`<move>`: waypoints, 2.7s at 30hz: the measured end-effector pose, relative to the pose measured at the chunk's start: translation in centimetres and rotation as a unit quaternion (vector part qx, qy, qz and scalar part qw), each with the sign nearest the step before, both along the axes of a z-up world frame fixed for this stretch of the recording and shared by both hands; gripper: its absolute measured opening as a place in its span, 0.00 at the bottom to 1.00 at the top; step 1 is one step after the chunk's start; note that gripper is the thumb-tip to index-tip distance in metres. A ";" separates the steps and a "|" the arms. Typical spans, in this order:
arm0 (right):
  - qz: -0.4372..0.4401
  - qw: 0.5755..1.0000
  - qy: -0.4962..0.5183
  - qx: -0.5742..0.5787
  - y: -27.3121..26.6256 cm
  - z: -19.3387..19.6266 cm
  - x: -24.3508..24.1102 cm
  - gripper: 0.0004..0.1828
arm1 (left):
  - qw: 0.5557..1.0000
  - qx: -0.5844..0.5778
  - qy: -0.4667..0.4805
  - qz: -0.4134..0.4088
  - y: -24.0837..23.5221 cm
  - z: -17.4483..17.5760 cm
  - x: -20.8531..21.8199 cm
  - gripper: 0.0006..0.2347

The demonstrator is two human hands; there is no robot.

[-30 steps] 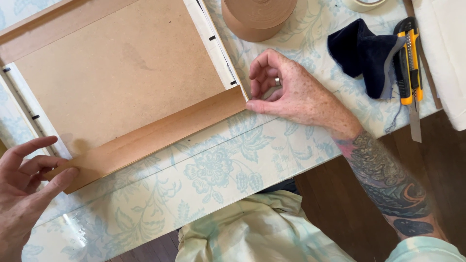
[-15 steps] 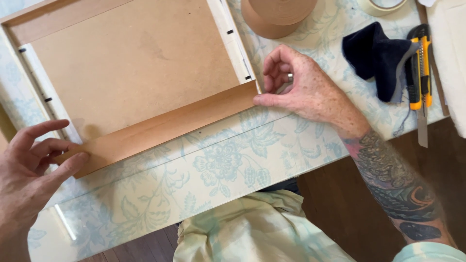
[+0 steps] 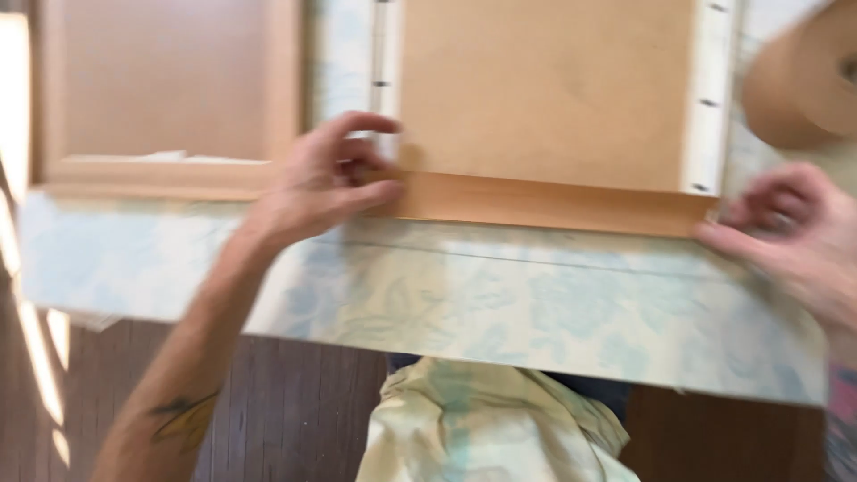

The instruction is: Measuring, cutting, and applying adhesive paper tape to the back of a picture frame using a utility knife and a brush.

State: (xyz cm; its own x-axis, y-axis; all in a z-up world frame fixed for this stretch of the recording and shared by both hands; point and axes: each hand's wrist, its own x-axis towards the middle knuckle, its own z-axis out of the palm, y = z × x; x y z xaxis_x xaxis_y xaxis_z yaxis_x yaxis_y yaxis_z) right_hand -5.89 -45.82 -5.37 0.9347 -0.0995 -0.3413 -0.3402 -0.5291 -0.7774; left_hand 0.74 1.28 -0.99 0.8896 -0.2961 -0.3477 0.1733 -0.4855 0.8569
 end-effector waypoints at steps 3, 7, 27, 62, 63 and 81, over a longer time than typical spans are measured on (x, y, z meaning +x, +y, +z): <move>0.000 0.998 -0.059 0.003 -3.9 -4.4 -0.6 0.30 | 0.999 -0.043 0.013 -0.011 0.2 -0.3 0.3 0.22; 0.016 0.998 0.010 -0.054 -9.7 -9.0 0.4 0.27 | 0.997 -0.020 -0.038 -0.070 0.5 -0.8 0.7 0.21; -0.011 0.998 -0.062 -0.010 -1.2 -0.2 -0.7 0.30 | 0.992 -0.026 -0.078 -0.090 1.3 -1.2 0.0 0.20; -0.011 0.998 -0.066 0.021 -1.7 -0.8 -0.6 0.29 | 0.998 -0.059 0.020 -0.020 0.8 0.5 -0.6 0.18; -0.011 0.997 -0.068 0.022 -1.9 -0.9 -0.6 0.30 | 0.998 -0.053 0.021 -0.020 0.8 0.6 -0.6 0.19; 0.003 0.997 -0.073 0.015 -1.7 -0.8 -0.6 0.29 | 0.994 0.026 -0.086 -0.056 0.9 -1.6 -0.8 0.21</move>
State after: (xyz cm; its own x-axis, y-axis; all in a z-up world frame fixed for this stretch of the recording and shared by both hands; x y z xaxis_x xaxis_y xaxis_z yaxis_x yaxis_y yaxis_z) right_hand -6.53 -47.50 -6.14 0.9751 -0.0850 -0.2048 -0.2193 -0.5062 -0.8341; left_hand -0.08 2.18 -2.59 0.8994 -0.3827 -0.2111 -0.0314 -0.5384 0.8421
